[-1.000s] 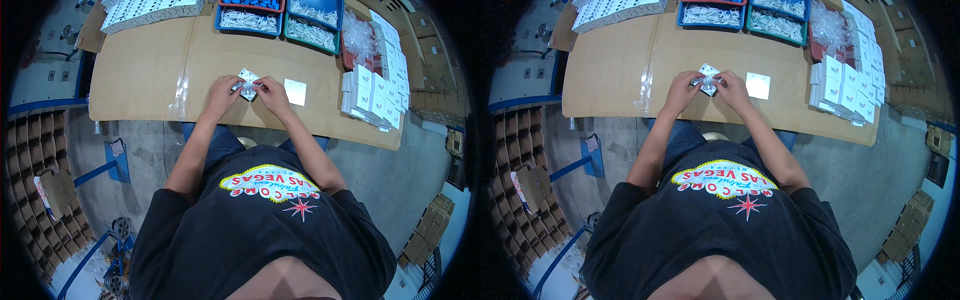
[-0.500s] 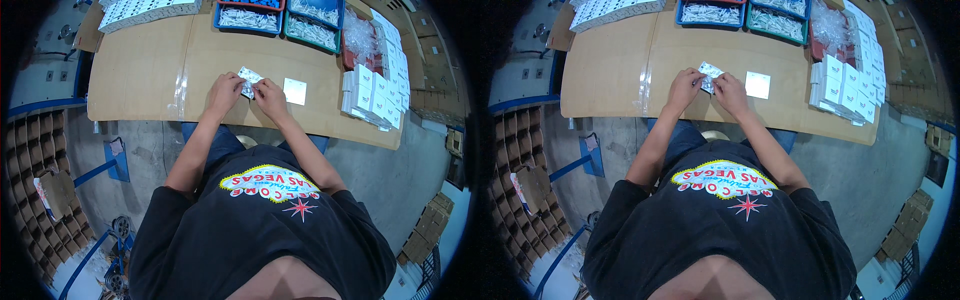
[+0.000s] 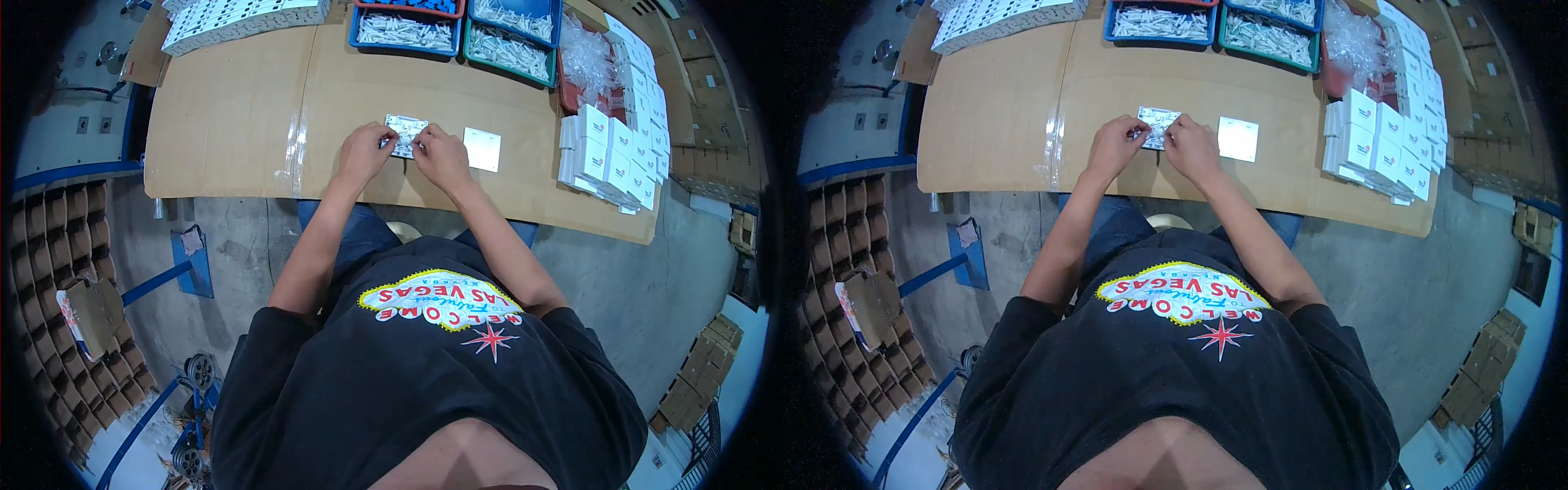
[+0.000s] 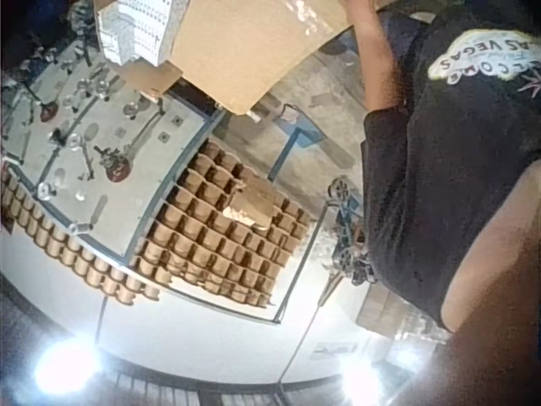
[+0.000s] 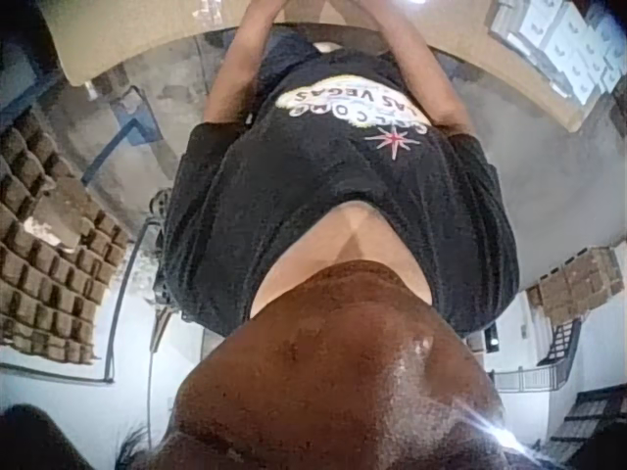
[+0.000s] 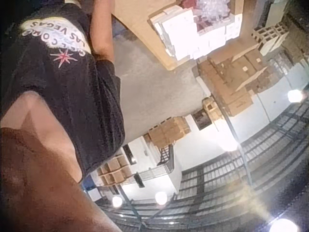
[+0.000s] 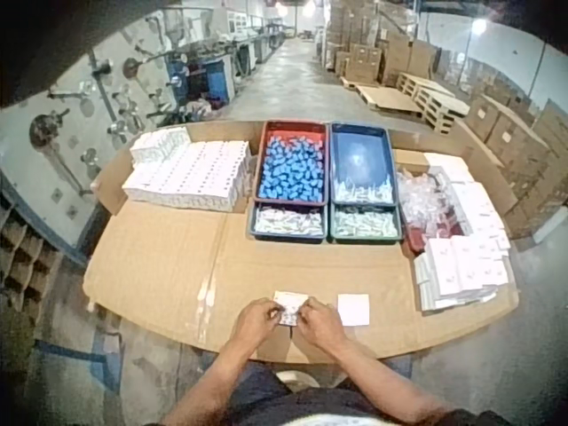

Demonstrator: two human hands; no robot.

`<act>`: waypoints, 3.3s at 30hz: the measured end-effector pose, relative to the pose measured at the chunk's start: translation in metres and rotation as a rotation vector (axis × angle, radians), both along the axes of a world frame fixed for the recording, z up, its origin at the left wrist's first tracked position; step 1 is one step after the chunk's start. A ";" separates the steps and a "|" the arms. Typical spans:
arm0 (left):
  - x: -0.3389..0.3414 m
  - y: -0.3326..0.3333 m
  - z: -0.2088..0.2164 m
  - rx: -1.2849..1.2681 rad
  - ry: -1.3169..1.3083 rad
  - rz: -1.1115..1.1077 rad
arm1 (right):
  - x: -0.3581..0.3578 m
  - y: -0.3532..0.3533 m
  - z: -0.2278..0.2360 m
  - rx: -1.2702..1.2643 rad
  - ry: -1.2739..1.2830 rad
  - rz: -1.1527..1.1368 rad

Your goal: The person opens a small white box and places a plastic bag containing white plastic components inside. They then add a blue plastic component to the bag and close the box. The process is repeated with a second box, showing a repetitive assembly and packing workflow.

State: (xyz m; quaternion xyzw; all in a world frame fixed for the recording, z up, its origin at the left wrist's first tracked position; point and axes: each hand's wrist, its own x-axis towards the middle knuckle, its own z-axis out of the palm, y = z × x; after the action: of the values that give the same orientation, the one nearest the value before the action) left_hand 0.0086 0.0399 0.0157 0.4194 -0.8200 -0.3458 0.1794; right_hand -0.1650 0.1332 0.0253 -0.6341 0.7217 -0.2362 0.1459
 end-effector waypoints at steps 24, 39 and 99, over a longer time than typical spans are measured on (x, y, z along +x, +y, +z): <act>0.018 0.030 -0.001 -0.160 0.113 -0.036 | 0.001 0.028 -0.010 -0.136 -0.139 0.041; 0.023 -0.004 0.003 -0.349 -0.124 -0.141 | -0.036 0.016 0.007 -0.132 -0.385 -0.130; 0.018 -0.001 0.001 -0.336 -0.186 -0.096 | -0.042 -0.098 0.170 0.069 -1.972 0.204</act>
State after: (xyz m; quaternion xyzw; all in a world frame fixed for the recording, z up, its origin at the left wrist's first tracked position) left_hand 0.0264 0.0389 0.0163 0.3742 -0.8983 -0.1718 0.1536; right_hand -0.2065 0.0353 0.1957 -0.2084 0.2255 -0.6234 0.7191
